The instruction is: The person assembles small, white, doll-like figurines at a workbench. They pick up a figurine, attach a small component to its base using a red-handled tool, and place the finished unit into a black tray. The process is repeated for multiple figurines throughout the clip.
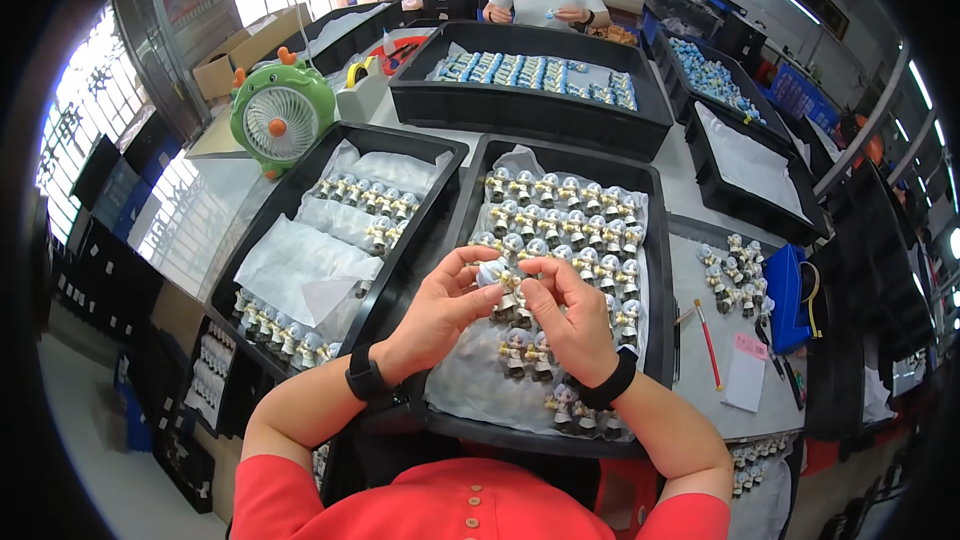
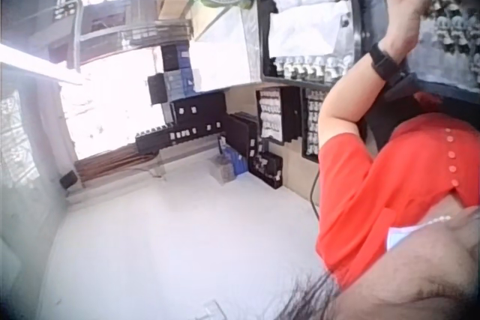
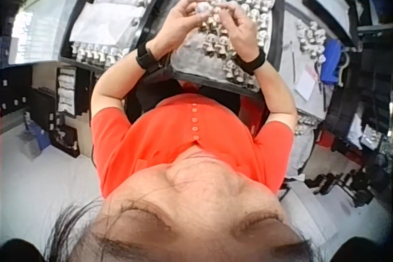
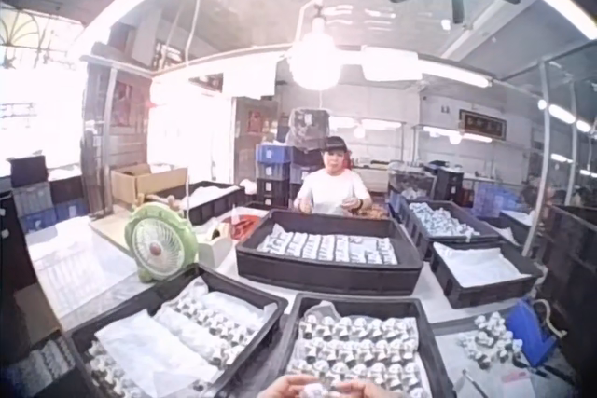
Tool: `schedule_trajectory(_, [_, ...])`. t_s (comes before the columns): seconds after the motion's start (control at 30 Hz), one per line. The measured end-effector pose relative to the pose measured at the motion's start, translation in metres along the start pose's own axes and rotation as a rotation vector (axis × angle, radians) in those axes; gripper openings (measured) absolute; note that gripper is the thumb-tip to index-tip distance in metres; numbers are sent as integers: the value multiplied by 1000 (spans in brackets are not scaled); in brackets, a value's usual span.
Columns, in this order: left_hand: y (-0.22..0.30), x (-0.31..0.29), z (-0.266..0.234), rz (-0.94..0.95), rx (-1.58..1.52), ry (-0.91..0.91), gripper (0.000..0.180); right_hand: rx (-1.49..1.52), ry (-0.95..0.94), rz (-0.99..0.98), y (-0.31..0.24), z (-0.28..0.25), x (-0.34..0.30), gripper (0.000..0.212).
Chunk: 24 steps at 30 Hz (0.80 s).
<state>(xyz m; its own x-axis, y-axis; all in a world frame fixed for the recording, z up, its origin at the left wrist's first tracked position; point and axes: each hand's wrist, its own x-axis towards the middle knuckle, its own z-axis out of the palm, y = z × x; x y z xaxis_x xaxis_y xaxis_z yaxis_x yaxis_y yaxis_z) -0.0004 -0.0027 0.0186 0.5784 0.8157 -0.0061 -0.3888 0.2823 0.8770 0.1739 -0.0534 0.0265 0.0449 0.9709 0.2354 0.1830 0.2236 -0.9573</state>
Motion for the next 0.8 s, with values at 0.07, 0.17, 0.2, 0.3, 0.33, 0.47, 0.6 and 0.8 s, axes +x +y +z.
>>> schedule_trajectory(0.07, [0, 0, -1, -37, -47, 29, 38, -22, -5, -74, -2, 3, 0, 32])
schedule_trajectory(0.17, [-4, 0, -3, -30, -173, 29, 35, -88, -25, -136, -2, 5, -1, 43])
schedule_trajectory(0.2, [-3, 0, -3, -25, -161, 26, 34, -78, -35, -144, -1, 5, -1, 43])
schedule_trajectory(0.3, [-1, 0, -2, -24, -108, 17, 31, -34, -41, -112, 10, 4, 0, 38])
schedule_trajectory(0.33, [2, -1, 2, -27, -77, 15, 30, -10, -49, -71, 6, 3, 0, 30])
schedule_trajectory(0.47, [3, -2, -1, -14, -7, -50, 27, 108, -29, -17, 2, 3, -1, 20])
schedule_trajectory(0.6, [5, -2, 1, 4, -35, -81, 19, 135, -10, -46, -1, 2, -2, 19])
schedule_trajectory(0.8, [3, 2, -8, 17, -5, -93, 8, 80, -28, -101, 2, -1, -1, 18])
